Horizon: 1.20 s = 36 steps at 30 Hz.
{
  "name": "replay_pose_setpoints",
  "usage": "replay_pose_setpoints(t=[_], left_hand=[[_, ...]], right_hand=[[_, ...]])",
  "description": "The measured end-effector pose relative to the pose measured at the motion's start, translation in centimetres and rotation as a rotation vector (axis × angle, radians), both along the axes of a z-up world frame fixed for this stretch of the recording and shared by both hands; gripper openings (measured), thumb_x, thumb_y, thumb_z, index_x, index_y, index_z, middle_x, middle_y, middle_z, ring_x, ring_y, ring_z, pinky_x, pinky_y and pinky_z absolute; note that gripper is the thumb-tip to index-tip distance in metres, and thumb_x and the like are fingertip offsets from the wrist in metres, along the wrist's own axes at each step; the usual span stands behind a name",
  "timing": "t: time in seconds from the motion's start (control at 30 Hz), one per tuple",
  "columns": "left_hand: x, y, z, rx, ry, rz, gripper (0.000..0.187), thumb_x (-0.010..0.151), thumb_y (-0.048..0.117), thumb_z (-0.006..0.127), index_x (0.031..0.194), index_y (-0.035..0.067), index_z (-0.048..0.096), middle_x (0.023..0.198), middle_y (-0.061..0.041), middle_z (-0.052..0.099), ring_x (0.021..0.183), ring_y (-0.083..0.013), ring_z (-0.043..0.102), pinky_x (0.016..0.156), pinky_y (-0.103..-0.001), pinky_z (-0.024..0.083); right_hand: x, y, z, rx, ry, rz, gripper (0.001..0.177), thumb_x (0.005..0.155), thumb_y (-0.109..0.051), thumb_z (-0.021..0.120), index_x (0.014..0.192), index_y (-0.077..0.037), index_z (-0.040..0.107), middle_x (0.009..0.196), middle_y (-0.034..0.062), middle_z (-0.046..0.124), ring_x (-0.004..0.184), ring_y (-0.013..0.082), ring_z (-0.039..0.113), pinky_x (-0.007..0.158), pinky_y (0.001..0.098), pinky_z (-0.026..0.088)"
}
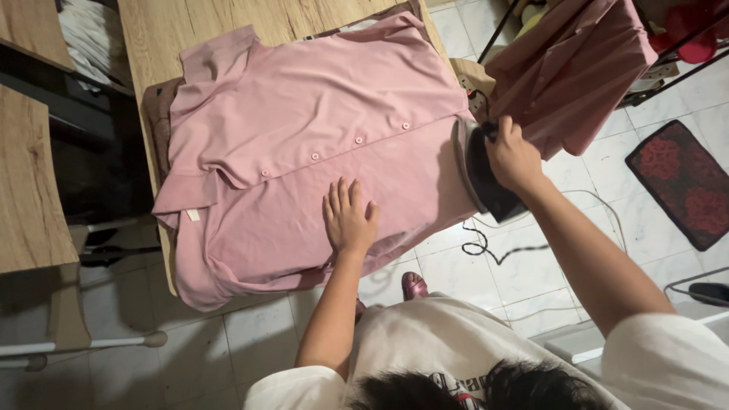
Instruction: The person irons a pink shirt on a wooden table, smoothing the fabric with their hands and pressing it with an iron before folding the garment.
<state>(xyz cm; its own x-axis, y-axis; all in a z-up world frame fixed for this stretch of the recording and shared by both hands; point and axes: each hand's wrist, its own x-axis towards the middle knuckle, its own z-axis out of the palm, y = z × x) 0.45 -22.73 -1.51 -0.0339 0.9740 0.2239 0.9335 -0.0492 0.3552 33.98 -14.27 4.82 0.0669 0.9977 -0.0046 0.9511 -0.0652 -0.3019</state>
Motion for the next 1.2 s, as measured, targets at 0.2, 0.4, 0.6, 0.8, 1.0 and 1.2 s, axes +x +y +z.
replay_pose_setpoints(t=[0.2, 0.4, 0.6, 0.8, 1.0, 1.2], left_hand=[[0.1, 0.0, -0.3, -0.006, -0.005, 0.013, 0.062, 0.090, 0.039, 0.061, 0.145, 0.013, 0.054, 0.156, -0.015, 0.046, 0.148, -0.0329, 0.035, 0.123, -0.051, 0.022], [0.1, 0.0, -0.5, -0.007, 0.003, 0.013, 0.062, 0.090, 0.039, 0.062, 0.145, 0.013, 0.054, 0.155, -0.015, 0.047, 0.148, -0.0328, 0.036, 0.123, -0.051, 0.022], [-0.1, 0.0, -0.7, 0.006, 0.013, 0.002, 0.061, 0.090, 0.039, 0.063, 0.145, 0.013, 0.054, 0.156, -0.014, 0.046, 0.149, -0.0333, 0.035, 0.123, -0.051, 0.021], [-0.8, -0.5, -0.4, 0.065, -0.101, -0.037, 0.061, 0.087, 0.031, 0.067, 0.140, 0.005, 0.053, 0.155, -0.019, 0.045, 0.148, -0.0391, 0.035, 0.123, -0.052, 0.027], [-4.0, -2.5, 0.2, 0.078, -0.092, 0.060, 0.056, 0.086, 0.026, 0.068, 0.136, 0.006, 0.055, 0.153, -0.016, 0.045, 0.148, -0.0391, 0.035, 0.122, -0.054, 0.030], [-7.6, -3.9, -0.8, 0.142, -0.168, 0.122, 0.056, 0.089, 0.025, 0.067, 0.138, 0.003, 0.054, 0.156, -0.019, 0.043, 0.149, -0.0419, 0.034, 0.118, -0.056, 0.030]], right_hand=[[0.6, 7.7, -1.7, -0.028, 0.009, 0.055, 0.049, 0.106, -0.035, 0.054, 0.137, -0.003, 0.034, 0.124, 0.0351, 0.057, 0.097, 0.0577, 0.063, 0.082, 0.0614, 0.051], [1.6, 10.6, -3.1, -0.002, 0.023, 0.165, 0.055, 0.104, -0.034, 0.057, 0.137, 0.002, 0.031, 0.124, 0.0391, 0.056, 0.098, 0.0597, 0.062, 0.083, 0.0609, 0.051], [0.7, 4.2, -0.4, -0.052, 0.061, 0.191, 0.060, 0.102, -0.029, 0.059, 0.142, 0.003, 0.027, 0.117, 0.0421, 0.057, 0.095, 0.0605, 0.062, 0.082, 0.0607, 0.052], [-2.8, -5.3, 3.1, -0.105, 0.106, 0.205, 0.051, 0.096, -0.026, 0.060, 0.131, 0.000, 0.034, 0.120, 0.0379, 0.058, 0.091, 0.0589, 0.063, 0.075, 0.0610, 0.051], [-6.9, -4.7, 2.5, -0.121, 0.060, 0.269, 0.047, 0.099, -0.028, 0.059, 0.130, 0.000, 0.037, 0.117, 0.0358, 0.060, 0.089, 0.0562, 0.064, 0.075, 0.0597, 0.051], [-9.5, 4.4, -0.9, -0.052, 0.035, 0.312, 0.049, 0.101, -0.028, 0.059, 0.132, 0.001, 0.035, 0.118, 0.0378, 0.059, 0.092, 0.0574, 0.063, 0.078, 0.0607, 0.050]])
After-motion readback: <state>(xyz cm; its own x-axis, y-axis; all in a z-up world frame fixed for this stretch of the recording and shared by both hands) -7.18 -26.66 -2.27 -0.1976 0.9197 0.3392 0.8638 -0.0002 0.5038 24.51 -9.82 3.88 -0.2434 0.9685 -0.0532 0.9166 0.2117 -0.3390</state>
